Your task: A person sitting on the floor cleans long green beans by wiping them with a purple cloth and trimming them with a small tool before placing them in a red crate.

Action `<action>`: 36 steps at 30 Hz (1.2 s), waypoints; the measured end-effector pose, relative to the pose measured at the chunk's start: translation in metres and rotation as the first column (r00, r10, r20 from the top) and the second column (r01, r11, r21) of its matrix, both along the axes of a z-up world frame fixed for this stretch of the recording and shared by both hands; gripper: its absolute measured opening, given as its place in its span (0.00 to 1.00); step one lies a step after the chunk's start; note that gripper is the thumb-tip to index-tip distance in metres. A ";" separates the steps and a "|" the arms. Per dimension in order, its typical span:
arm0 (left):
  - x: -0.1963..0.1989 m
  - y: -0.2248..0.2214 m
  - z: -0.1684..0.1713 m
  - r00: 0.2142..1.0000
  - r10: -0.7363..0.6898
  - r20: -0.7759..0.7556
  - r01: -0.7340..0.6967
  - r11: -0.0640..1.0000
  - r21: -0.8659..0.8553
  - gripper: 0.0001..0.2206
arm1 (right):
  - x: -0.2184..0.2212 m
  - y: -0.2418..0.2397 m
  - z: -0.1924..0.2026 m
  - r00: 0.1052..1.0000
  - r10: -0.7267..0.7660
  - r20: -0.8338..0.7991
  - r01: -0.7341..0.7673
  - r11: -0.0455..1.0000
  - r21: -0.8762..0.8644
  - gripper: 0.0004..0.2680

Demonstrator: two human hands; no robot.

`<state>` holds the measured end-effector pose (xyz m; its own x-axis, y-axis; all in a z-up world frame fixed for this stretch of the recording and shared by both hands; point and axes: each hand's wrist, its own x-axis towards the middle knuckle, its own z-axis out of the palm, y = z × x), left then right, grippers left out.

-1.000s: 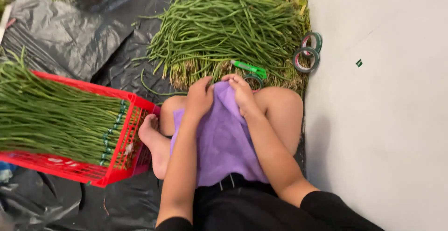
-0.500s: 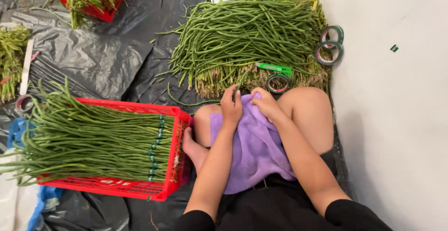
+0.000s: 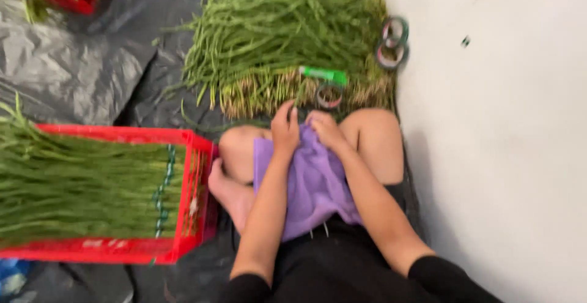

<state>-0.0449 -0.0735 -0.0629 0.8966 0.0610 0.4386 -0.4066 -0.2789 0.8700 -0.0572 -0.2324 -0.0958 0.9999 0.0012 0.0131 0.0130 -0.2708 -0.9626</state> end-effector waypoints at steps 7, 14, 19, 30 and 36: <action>-0.038 0.003 -0.007 0.955 -0.027 -0.294 -0.007 0.994 -0.113 0.10 | 0.010 -0.023 -0.025 0.996 0.041 0.074 -0.043 0.998 0.034 0.08; -0.055 -0.024 0.003 0.938 0.020 -0.346 -0.062 0.992 -0.109 0.08 | -0.006 -0.032 -0.009 0.989 -0.122 -0.086 0.145 0.925 0.350 0.07; -0.056 -0.023 0.006 0.929 0.153 -0.338 -0.155 0.988 0.020 0.06 | -0.023 -0.031 0.031 0.952 0.002 -0.308 0.206 0.739 0.641 0.04; -0.043 -0.002 0.054 0.765 -0.046 -0.643 0.372 0.846 0.382 0.10 | -0.056 -0.006 0.012 0.950 -0.062 -0.305 0.283 0.580 0.764 0.08; -0.051 -0.014 -0.033 0.694 -0.439 -0.571 0.365 0.898 -0.247 0.06 | -0.052 0.012 0.008 0.939 -0.283 -0.196 0.344 0.779 0.524 0.05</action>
<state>-0.0955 -0.0873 -0.0959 0.9167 -0.3548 -0.1838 0.1565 -0.1042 0.9822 -0.1090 -0.2202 -0.0880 0.9393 -0.2893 -0.1844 -0.0851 0.3242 -0.9421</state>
